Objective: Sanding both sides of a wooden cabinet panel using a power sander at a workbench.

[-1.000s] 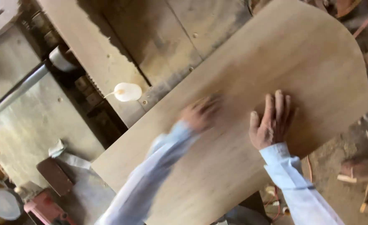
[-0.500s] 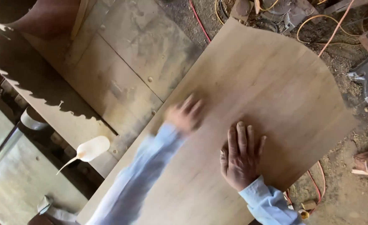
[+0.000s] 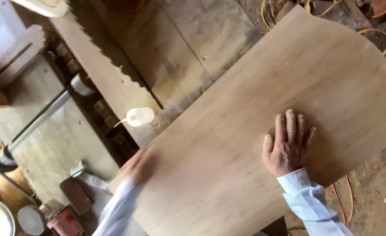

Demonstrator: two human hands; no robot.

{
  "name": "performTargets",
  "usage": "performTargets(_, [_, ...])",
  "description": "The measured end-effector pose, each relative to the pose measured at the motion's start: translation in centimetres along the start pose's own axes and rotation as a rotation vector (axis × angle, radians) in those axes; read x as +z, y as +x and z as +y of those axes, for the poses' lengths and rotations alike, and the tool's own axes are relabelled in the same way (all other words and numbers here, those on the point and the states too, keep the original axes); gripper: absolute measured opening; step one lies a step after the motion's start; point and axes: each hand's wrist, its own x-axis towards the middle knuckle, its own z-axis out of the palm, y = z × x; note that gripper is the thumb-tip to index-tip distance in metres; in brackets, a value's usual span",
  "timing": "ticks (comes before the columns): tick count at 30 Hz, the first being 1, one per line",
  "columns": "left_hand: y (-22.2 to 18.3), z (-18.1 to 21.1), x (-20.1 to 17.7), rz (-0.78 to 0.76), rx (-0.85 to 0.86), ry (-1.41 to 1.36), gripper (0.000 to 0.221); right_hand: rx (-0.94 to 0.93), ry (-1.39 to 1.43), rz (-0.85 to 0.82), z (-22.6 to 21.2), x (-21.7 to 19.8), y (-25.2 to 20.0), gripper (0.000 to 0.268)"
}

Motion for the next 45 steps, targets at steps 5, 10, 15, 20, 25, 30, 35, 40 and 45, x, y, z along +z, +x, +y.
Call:
performTargets(5, [-8.7,-13.4,-1.5,0.758,-0.769,-1.424,0.016,-0.001,0.059,0.0,-0.7,-0.4,0.8,0.061])
performTargets(10, [11.5,-25.5,-9.5,0.909,-0.357,-1.333,0.029,0.034,-0.011,-0.062,-1.2,-0.8,0.3,0.06])
performTargets(15, [37.1,-34.3,-20.7,1.006,-0.454,-1.364,0.056,0.015,-0.05,-0.068,-0.6,-0.1,0.1,0.065])
performTargets(20, [42.3,-44.1,-26.5,0.832,-0.477,-1.736,0.024,0.006,0.056,-0.037,-0.1,-0.3,0.9,0.058])
performTargets(25, [24.9,-17.4,-13.8,0.92,-0.453,-1.349,0.069,-0.009,-0.006,0.025,-0.3,0.5,0.7,0.068])
performTargets(30, [-10.5,-6.0,-4.2,0.741,-0.693,-1.376,0.045,-0.04,-0.045,0.05,-0.5,1.1,0.5,0.07])
performTargets(35, [-3.3,-6.8,-0.6,0.731,-0.315,-1.229,0.052,0.028,0.005,-0.02,-1.5,-0.3,0.7,0.061])
performTargets(40, [26.4,-29.2,-15.2,1.126,-0.239,-1.161,0.031,0.048,-0.039,-0.076,-1.5,-0.3,0.8,0.062])
performTargets(45, [42.4,-46.0,-32.1,0.258,-0.253,-2.18,0.056,0.031,-0.045,-0.096,-1.3,-0.5,0.9,0.06])
